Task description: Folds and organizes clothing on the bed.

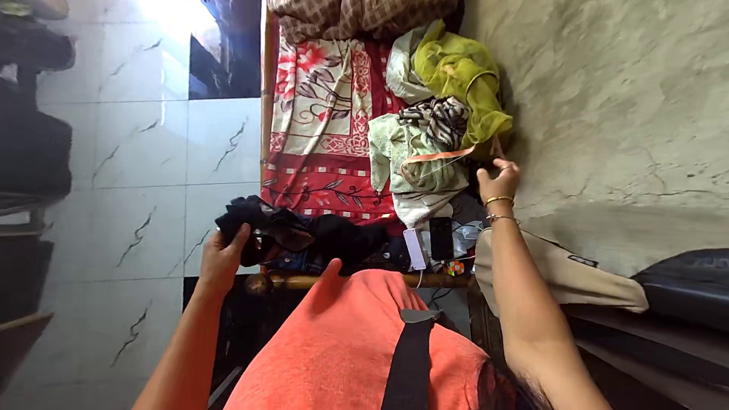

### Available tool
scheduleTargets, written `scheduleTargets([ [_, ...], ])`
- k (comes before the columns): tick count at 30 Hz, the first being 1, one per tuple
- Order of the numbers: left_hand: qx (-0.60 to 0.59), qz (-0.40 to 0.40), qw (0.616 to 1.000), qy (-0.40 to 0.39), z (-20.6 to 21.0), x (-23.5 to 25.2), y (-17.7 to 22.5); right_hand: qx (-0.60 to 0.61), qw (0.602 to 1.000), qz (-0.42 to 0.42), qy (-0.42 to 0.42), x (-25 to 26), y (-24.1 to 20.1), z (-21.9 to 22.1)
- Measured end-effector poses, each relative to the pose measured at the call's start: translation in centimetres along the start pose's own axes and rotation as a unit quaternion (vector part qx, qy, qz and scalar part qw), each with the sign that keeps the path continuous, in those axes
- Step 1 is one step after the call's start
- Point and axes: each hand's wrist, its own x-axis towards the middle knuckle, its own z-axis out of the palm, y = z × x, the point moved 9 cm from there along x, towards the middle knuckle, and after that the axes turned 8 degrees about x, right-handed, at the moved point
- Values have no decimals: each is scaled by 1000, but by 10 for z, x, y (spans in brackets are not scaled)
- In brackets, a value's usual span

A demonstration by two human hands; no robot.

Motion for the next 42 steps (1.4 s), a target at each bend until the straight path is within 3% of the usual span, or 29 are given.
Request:
scheduleTargets([
  [5, 81, 38, 996, -8, -32, -24, -5, -50, 964, -12, -262, -71, 29, 143],
  [10, 290, 150, 945, 0, -55, -68, -7, -193, 867, 27, -457, -135, 69, 268],
  [13, 319, 154, 935, 31, -63, -107, -5, -236, 840, 17, -487, -161, 81, 313],
  [19, 309, 14, 946, 96, -58, -171, -21, -266, 836, 33, -480, -192, 113, 384],
  [23, 202, 0, 978, 55, -41, -175, -32, -317, 792, 74, -517, -226, 121, 385],
  [26, 173, -20, 984, -42, -14, -165, -43, -238, 775, 69, -582, -269, 85, 374],
  [29, 247, -51, 954, -164, 11, -149, -62, -50, 776, 11, -628, -318, 25, 363],
  [32, 258, -37, 917, -303, 42, -135, -79, 171, 703, -47, -689, -368, -52, 310],
  [34, 238, -38, 892, -382, 63, -128, -76, 193, 645, -127, -728, -378, -92, 272],
  [35, 238, -34, 883, -404, 71, -123, -72, 175, 640, -164, -730, -374, -101, 262],
  [37, 270, -19, 871, -409, 81, -109, -64, 165, 663, -181, -708, -355, -96, 251],
  [40, 331, 24, 852, -404, 98, -91, -51, 187, 708, -131, -668, -326, -72, 234],
  [42, 310, 99, 864, -384, 112, -92, -41, 207, 727, -89, -648, -310, -53, 221],
])
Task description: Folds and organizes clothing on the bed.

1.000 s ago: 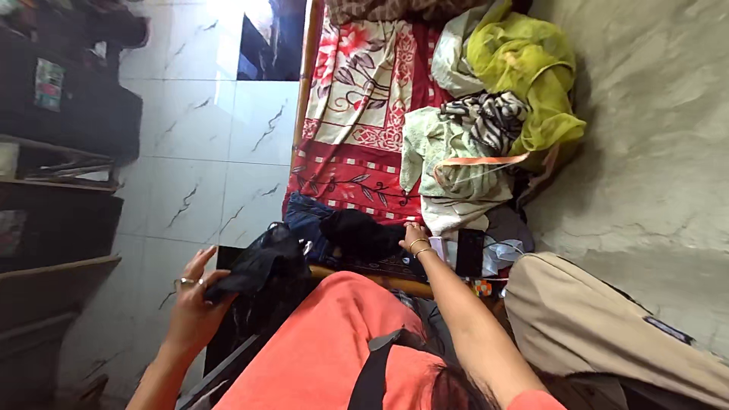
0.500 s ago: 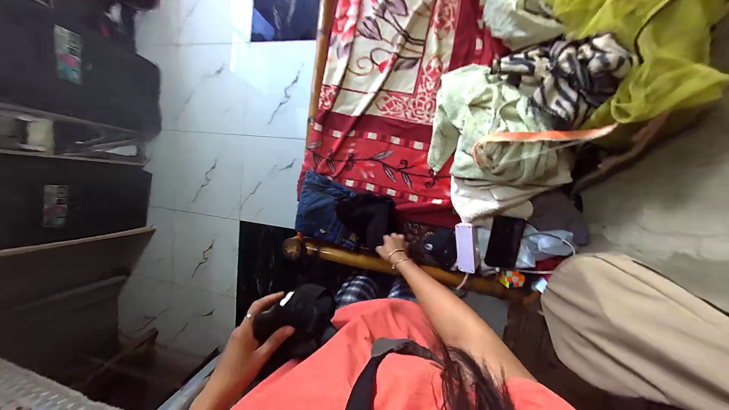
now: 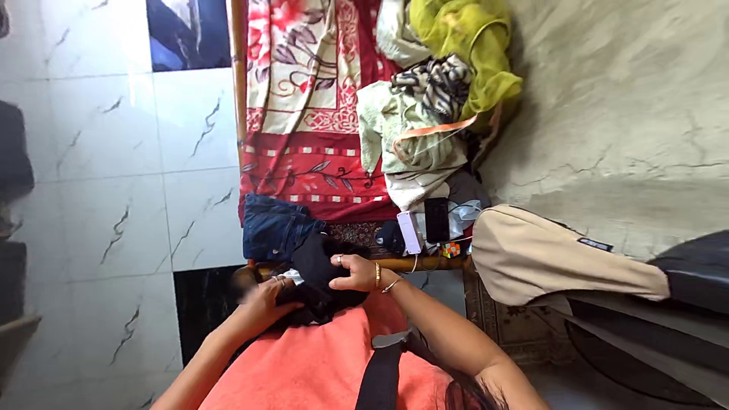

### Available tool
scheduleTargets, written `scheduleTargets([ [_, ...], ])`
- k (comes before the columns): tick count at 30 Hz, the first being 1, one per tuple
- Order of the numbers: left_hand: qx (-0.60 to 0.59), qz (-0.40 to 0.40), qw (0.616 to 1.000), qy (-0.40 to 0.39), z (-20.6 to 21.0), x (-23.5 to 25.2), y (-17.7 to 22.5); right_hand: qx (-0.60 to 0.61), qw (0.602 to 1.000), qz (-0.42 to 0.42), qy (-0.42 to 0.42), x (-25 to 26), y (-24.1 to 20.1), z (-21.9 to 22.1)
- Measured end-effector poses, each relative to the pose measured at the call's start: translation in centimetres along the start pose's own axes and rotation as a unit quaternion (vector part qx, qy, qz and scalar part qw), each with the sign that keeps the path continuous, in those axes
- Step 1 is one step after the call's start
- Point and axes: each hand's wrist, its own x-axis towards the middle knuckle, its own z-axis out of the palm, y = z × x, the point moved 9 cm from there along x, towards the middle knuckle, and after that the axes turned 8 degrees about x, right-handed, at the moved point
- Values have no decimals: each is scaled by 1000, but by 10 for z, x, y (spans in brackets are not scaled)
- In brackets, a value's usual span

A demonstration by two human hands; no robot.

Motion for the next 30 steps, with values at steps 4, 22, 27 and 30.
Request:
scheduleTargets([
  [4, 12, 142, 988, 57, 5, 19, 36, 65, 998, 16, 8, -16, 3, -13],
  [22, 3, -131, 991, 5, 14, 28, -12, 3, 739, 140, 659, -70, 64, -373],
  [27, -7, -153, 988, -31, 21, 38, -9, 59, 727, 176, 662, -49, 61, -425],
  [30, 2, -147, 989, -34, 20, 44, -2, -30, 717, 208, 664, -24, 26, -431],
])
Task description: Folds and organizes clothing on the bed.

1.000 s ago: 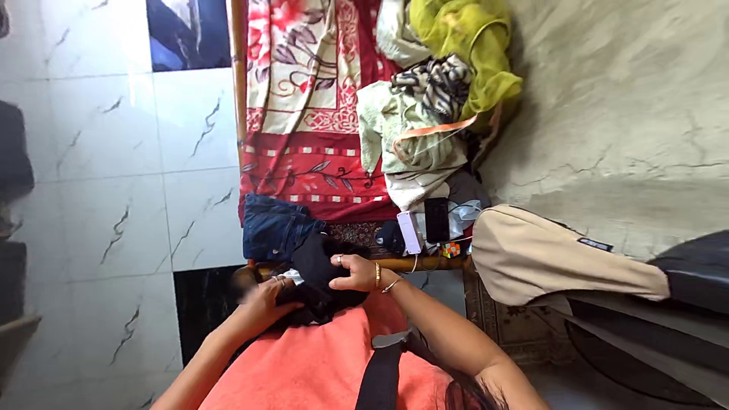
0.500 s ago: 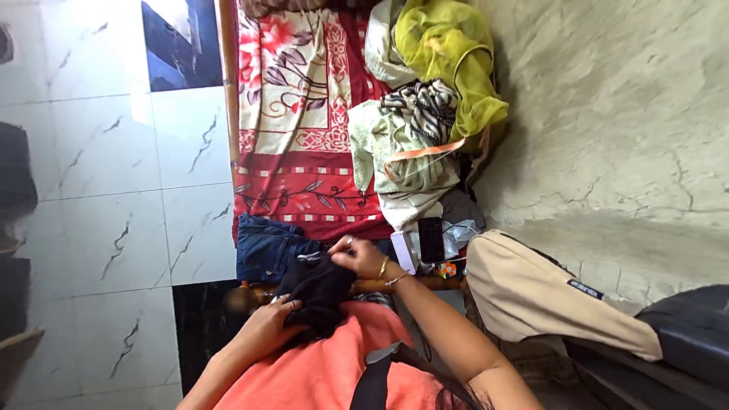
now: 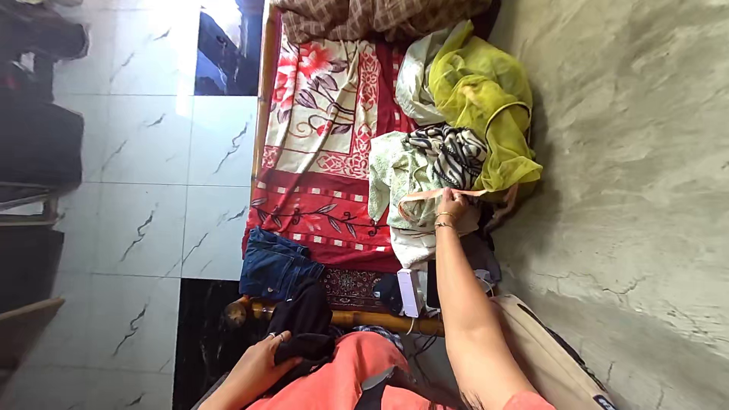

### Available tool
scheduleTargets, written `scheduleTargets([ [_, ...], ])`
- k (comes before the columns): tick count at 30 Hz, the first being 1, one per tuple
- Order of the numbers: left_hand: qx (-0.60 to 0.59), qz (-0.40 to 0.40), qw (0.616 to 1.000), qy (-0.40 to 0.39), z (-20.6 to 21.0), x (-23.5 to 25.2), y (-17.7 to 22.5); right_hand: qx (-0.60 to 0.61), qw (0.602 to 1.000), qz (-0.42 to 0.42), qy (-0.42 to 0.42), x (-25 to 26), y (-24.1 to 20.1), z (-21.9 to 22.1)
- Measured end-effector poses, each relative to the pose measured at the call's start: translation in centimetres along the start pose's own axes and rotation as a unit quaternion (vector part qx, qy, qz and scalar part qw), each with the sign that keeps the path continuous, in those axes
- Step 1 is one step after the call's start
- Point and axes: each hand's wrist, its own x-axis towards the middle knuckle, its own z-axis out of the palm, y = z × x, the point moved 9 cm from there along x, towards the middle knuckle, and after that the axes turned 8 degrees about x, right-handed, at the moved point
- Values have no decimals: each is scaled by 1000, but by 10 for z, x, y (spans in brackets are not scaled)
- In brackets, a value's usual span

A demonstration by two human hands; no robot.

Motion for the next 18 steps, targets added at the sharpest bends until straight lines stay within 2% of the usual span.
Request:
scheduleTargets([
  [1, 0, -1, 1000, -1, 0, 1, 1, 6, 1000, -10, -11, -6, -19, 6],
  [3, -2, -3, 1000, -6, 0, 2, 2, 94, 993, -48, -59, -17, -58, 18],
  [5, 2, -3, 1000, -15, 0, 2, 2, 188, 966, -105, -140, -13, -105, 22],
  [6, 8, -4, 1000, -16, -1, 1, 1, 250, 948, -122, -156, -5, -129, 13],
  [8, 12, -10, 1000, -24, -1, -1, 0, 403, 903, -127, -75, 18, -166, -41],
  [10, 0, -19, 1000, -19, 0, -6, -1, 504, 854, -132, 13, 28, -180, -105],
  [11, -3, -23, 1000, -18, 1, -7, -3, 514, 842, -158, 53, 24, -175, -128],
  [12, -3, -23, 1000, -9, 2, -5, -6, 474, 851, -213, 75, 12, -167, -139],
  [14, -13, -22, 1000, 1, 5, -1, -7, 312, 899, -302, 52, -19, -131, -119],
  [15, -16, -21, 1000, -2, 6, 0, -6, 232, 934, -273, 8, -35, -95, -93],
  [16, -18, -18, 1000, -6, 6, 1, -3, 177, 965, -191, -27, -47, -49, -66],
  [18, -13, -9, 1000, -9, 5, 3, 0, 169, 986, -7, 3, -53, 47, -29],
])
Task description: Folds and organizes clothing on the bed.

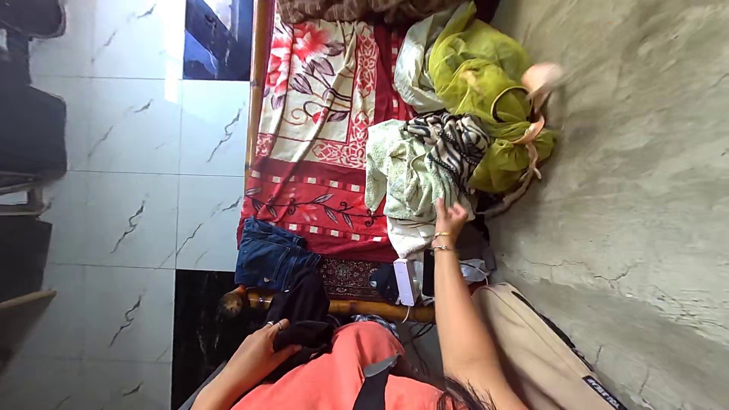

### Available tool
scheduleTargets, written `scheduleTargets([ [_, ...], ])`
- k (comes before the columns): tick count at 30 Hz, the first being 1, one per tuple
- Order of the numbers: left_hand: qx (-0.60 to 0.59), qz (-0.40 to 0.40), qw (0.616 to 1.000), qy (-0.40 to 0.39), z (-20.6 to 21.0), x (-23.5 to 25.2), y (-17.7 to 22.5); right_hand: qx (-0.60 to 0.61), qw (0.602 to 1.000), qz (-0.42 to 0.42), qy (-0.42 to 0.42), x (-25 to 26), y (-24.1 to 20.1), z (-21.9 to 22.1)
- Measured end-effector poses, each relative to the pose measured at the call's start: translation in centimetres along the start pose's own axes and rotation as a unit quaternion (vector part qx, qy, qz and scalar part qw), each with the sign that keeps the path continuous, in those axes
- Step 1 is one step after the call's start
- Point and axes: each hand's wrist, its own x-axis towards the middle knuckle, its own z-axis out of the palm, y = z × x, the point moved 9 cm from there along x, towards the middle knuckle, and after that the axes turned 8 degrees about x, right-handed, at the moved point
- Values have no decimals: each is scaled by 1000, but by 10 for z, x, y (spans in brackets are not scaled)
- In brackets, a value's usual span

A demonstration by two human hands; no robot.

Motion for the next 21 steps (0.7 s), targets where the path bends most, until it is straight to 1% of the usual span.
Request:
scheduleTargets([
  [1, 6, 1, 1000, -7, 2, 0, -1, 10, 997, 63, 44, 1, 38, -3],
  [2, 12, 1, 1000, -6, 4, -2, -3, 4, 992, 108, 69, 5, 62, -7],
  [3, 17, 0, 1000, -3, 5, -4, -6, -11, 988, 130, 76, 11, 75, -8],
  [5, 22, -6, 1000, 4, 7, -14, -16, -37, 987, 136, 71, 28, 83, -11],
  [7, 13, -19, 1000, 7, 6, -23, -22, -63, 988, 131, 59, 51, 76, -16],
  [9, -11, -49, 999, -18, 6, -32, -26, -97, 987, 128, 26, 76, 70, -18],
  [10, -19, -60, 998, -25, 7, -34, -30, -104, 987, 126, 7, 90, 72, -17],
  [12, -18, -69, 997, -25, 10, -38, -36, -93, 989, 117, -1, 105, 76, -15],
  [14, -13, -69, 997, -12, 10, -38, -38, -104, 987, 122, 6, 99, 72, -17],
  [16, -6, -57, 998, -8, 8, -29, -34, -160, 980, 117, 3, 83, 53, -16],
  [18, 4, -41, 999, -14, 4, -17, -27, -221, 971, 87, -7, 62, 30, -6],
  [21, 14, -17, 1000, -11, -10, -5, -17, -217, 974, 43, -43, 18, 11, 20],
])
